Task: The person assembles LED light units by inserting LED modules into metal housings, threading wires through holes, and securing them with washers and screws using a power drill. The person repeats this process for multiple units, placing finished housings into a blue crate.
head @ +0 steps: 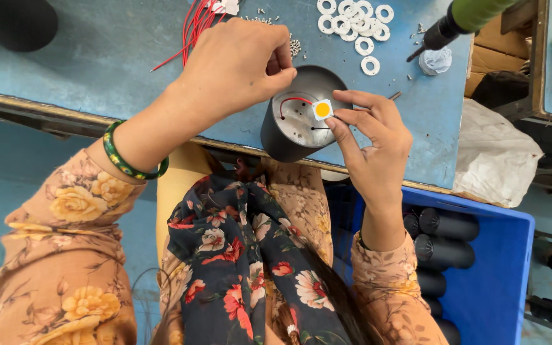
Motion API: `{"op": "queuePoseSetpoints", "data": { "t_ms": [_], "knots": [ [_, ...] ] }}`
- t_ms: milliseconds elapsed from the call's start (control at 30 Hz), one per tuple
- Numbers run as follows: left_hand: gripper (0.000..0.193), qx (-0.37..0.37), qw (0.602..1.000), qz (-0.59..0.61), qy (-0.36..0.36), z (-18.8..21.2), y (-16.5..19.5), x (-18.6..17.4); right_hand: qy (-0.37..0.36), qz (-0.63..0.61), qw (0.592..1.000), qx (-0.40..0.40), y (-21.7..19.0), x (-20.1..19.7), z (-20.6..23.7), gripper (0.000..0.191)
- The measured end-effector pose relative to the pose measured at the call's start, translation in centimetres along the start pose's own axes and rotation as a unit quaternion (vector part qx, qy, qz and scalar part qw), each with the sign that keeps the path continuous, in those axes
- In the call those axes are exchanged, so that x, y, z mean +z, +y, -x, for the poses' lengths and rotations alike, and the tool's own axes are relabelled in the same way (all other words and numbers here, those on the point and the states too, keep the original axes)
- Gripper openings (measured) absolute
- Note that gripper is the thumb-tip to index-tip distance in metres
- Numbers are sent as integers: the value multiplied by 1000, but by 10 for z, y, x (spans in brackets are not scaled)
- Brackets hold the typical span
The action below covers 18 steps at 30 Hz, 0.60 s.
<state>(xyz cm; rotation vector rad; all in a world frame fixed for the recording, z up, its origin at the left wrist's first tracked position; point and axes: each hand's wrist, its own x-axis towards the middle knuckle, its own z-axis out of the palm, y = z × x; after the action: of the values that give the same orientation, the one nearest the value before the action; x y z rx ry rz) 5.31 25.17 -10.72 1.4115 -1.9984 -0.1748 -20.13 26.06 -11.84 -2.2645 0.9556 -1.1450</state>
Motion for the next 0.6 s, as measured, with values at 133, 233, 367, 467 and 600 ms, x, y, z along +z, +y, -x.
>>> {"op": "queuePoseSetpoints", "data": {
  "t_ms": [133,233,367,467,600],
  "knots": [
    [20,-12,999,34,0,2,-7,1,-1,-14,1000,3,0,1,0,11],
    [22,-62,991,115,-41,0,-15,1,1,-20,1000,11,1,1,0,11],
    [23,-70,973,210,-59,-2,-22,5,3,-7,1000,-5,2,1,0,11],
    [21,-136,964,221,-51,3,-25,3,3,-19,1000,4,3,1,0,11],
    [25,-102,955,278,-4,8,-24,-3,2,-13,1000,-1,3,0,0,11]
  ]
}}
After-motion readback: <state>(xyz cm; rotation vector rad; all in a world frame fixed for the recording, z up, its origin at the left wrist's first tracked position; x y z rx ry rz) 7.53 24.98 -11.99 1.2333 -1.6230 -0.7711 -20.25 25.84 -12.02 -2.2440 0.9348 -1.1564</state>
